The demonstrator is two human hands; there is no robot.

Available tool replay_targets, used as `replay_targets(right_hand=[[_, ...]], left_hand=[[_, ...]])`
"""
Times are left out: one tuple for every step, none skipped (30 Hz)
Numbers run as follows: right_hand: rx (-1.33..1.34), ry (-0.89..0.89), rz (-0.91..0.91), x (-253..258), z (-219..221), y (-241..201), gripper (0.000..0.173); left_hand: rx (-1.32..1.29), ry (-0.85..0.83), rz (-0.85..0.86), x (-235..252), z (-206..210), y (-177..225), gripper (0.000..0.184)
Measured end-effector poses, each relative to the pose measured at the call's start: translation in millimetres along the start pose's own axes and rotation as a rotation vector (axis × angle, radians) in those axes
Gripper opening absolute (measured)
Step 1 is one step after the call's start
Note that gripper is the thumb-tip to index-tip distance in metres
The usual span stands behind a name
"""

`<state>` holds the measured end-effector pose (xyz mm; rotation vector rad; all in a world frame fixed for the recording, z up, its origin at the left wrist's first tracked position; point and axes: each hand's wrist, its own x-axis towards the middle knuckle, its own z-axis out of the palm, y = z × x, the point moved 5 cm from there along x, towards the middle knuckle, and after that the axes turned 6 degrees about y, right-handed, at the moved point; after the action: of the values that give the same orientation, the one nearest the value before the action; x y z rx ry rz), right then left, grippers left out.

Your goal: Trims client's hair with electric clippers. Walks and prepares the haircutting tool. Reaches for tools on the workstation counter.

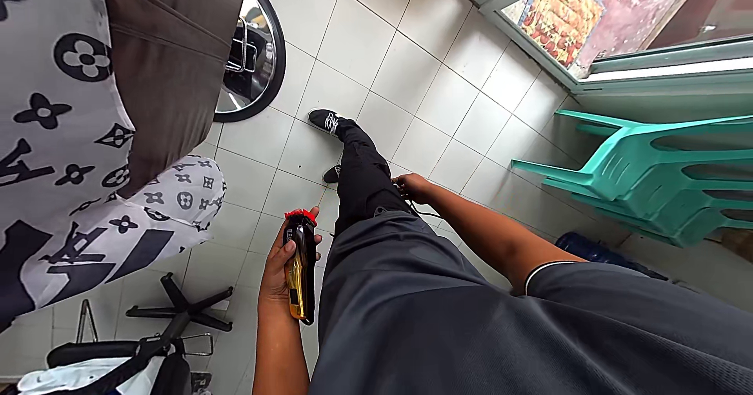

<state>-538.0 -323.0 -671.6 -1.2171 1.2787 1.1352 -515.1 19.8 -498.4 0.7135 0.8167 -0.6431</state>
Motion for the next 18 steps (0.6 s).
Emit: replay_targets(right_hand=[[0.026, -0.052, 0.017, 0.4, 0.5, -3.2, 0.031], [0.023, -0.097, 0.026, 1.4, 1.2, -7.2, 0.033], [0.014, -0.112, 0.033, 2.9, 2.7, -11.7, 0.035], [0.002, -0.082, 0.034, 6.2, 4.3, -15.0, 0.036], [-0.015, -0.004, 0.024, 10.6, 5.5, -17.0, 0.034], [-0.04, 0.079, 0.016, 16.7, 5.3, -18.2, 0.031], [-0.088, 0.156, 0.002, 24.3, 4.2, -18.1, 0.028], [-0.161, 0.23, -0.017, 31.5, 2.0, -17.3, 0.025], [-0.256, 0.293, -0.037, 38.0, -1.3, -17.3, 0.024], [-0.362, 0.338, -0.044, 42.4, -4.2, -17.9, 0.025], [-0.453, 0.366, -0.041, 45.7, -6.2, -19.1, 0.028], [-0.523, 0.386, -0.037, 46.9, -7.5, -22.1, 0.03], [-0.576, 0.398, -0.026, 46.0, -7.7, -24.1, 0.033], [-0.613, 0.402, -0.009, 43.9, -7.4, -24.9, 0.034], [-0.645, 0.397, 0.014, 41.7, -7.8, -25.8, 0.035], [-0.669, 0.377, 0.038, 41.1, -8.7, -26.8, 0.035], [-0.68, 0.353, 0.063, 41.3, -10.4, -25.5, 0.034], [-0.661, 0.338, 0.088, 40.9, -12.8, -22.4, 0.031]], left_hand=[[0.009, 0.004, 0.003, 0.7, 0.3, 2.2, 0.087], [0.024, 0.012, 0.004, 1.1, 1.3, 4.7, 0.088], [0.039, 0.022, 0.005, 1.8, 1.9, 6.6, 0.089], [0.039, 0.027, 0.009, 2.5, 2.3, 8.0, 0.089], [0.038, 0.031, 0.013, 3.2, 3.0, 9.0, 0.089], [0.038, 0.031, 0.016, 4.1, 3.5, 10.2, 0.088], [0.037, 0.029, 0.019, 4.3, 3.8, 11.5, 0.087], [0.035, 0.025, 0.021, 4.3, 3.9, 12.5, 0.086], [0.03, 0.014, 0.025, 4.2, 4.1, 13.2, 0.085], [0.028, 0.009, 0.028, 3.7, 4.2, 13.4, 0.085], [0.027, 0.006, 0.031, 3.9, 4.7, 13.7, 0.086], [0.028, 0.008, 0.035, 4.0, 5.8, 13.8, 0.087], [0.03, 0.01, 0.035, 3.4, 6.9, 13.5, 0.087], [0.028, 0.013, 0.036, 2.6, 7.2, 12.4, 0.087], [0.016, 0.006, 0.038, 3.0, 7.9, 11.6, 0.087], [0.015, 0.003, 0.039, 3.6, 9.1, 11.1, 0.087], [0.017, 0.001, 0.04, 3.6, 10.4, 10.4, 0.087], [0.021, -0.001, 0.038, 3.5, 11.4, 9.3, 0.087]])
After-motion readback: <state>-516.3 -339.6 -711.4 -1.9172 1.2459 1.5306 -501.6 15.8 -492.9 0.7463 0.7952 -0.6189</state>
